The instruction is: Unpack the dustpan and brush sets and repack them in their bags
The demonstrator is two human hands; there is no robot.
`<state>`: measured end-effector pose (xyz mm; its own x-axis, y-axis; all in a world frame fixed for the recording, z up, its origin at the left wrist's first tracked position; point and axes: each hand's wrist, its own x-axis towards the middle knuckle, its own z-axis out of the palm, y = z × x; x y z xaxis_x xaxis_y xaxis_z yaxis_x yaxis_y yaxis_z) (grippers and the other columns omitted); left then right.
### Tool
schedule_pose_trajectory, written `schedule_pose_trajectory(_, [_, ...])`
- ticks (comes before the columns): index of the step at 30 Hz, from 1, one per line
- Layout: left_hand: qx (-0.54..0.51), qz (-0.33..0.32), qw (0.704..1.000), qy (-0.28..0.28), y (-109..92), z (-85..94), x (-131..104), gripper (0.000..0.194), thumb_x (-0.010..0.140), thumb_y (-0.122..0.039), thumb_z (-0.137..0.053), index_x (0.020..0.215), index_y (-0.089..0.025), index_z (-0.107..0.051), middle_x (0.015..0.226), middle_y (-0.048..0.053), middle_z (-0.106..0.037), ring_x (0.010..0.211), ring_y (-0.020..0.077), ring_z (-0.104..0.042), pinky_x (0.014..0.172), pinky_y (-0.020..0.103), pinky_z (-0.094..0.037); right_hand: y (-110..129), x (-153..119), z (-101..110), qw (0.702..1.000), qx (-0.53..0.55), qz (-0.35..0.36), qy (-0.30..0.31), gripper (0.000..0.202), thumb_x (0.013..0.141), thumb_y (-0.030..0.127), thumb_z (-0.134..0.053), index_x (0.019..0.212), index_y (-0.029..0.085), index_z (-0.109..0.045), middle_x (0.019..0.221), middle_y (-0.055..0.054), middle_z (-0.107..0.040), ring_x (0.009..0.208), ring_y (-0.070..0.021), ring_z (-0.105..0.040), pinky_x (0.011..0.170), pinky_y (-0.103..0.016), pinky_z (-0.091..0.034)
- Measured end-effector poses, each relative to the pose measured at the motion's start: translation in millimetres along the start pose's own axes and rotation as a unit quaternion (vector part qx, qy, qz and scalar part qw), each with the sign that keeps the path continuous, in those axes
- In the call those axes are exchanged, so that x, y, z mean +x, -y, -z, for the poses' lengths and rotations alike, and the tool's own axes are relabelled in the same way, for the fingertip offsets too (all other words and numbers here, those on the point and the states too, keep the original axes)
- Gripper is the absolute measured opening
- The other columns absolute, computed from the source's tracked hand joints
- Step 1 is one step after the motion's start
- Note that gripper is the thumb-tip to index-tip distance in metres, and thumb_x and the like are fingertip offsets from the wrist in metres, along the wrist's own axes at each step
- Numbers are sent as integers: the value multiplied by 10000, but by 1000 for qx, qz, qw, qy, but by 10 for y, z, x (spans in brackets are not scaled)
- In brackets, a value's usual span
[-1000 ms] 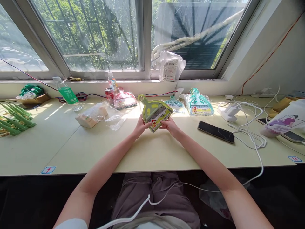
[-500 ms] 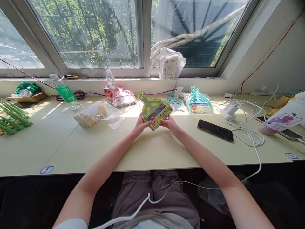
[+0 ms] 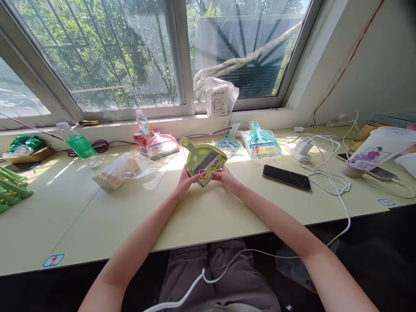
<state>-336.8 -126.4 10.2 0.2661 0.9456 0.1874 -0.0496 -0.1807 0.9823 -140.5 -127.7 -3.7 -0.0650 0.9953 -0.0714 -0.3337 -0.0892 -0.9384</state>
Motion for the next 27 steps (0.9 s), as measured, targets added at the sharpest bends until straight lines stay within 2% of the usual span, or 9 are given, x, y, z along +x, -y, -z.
schedule_pose_trajectory(11, [-6, 13, 1000, -23, 21, -5, -10, 673, 635, -444, -812, 1175, -218, -479, 1053, 81, -696, 956, 288, -675, 727, 403, -572, -1, -24, -25, 1000, 12, 3, 17, 440, 693, 152, -781, 1016, 224, -491, 992, -53, -715, 864, -216, -727, 958, -502, -557])
schedule_pose_trajectory(20, [-19, 16, 999, -22, 19, -13, 4, 731, 610, -422, -822, 1209, -215, -459, 1115, 86, -672, 1024, 296, -654, 717, 388, -577, -32, -9, -28, 1000, 14, 3, 20, 432, 690, 166, -781, 1003, 229, -491, 1008, -53, -712, 914, -229, -723, 955, -488, -559])
schedule_pose_trajectory(27, [-26, 11, 999, -15, 30, -9, -9, 689, 612, -426, -827, 1162, -209, -474, 1111, 87, -680, 1022, 299, -656, 734, 403, -576, -49, -14, 4, 999, -9, -2, 32, 385, 718, 209, -760, 998, 234, -497, 1015, -48, -720, 845, -216, -730, 892, -474, -594])
